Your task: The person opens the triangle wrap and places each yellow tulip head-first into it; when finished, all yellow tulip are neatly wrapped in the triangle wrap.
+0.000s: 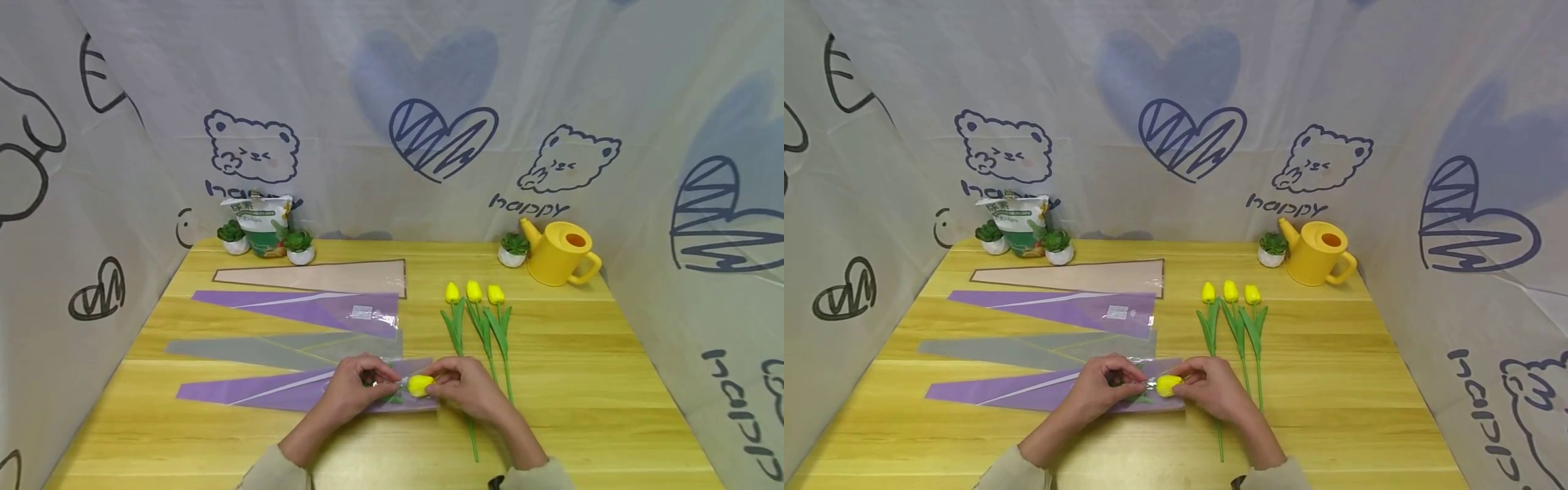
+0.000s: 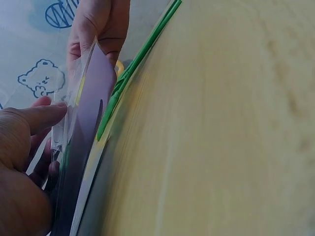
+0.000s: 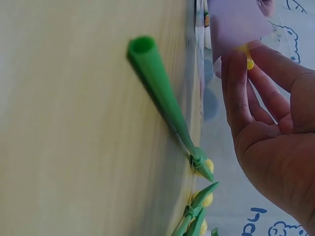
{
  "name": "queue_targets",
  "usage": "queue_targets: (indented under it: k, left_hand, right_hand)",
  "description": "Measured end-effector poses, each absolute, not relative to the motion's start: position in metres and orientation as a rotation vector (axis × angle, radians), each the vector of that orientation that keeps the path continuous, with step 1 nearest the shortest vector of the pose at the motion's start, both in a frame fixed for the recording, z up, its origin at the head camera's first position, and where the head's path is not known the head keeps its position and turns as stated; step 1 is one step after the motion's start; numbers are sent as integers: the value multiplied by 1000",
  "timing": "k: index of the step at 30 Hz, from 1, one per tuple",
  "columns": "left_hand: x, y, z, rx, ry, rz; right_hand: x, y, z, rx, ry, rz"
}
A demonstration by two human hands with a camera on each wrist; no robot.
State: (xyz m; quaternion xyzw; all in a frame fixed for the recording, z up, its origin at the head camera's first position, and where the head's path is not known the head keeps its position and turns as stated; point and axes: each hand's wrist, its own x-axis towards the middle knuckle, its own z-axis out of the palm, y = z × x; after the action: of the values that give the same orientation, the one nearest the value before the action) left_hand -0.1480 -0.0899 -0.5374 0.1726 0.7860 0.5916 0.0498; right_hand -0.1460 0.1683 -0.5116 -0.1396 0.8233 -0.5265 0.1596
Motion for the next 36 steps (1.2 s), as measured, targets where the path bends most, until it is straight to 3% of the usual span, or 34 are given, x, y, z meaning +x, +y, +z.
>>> queue_targets:
  k: [36]
  left_hand:
    - [-150,-85,-539,633,2411,1795]
  right_hand:
    - [-150,156,-513,-414,2254,-1525]
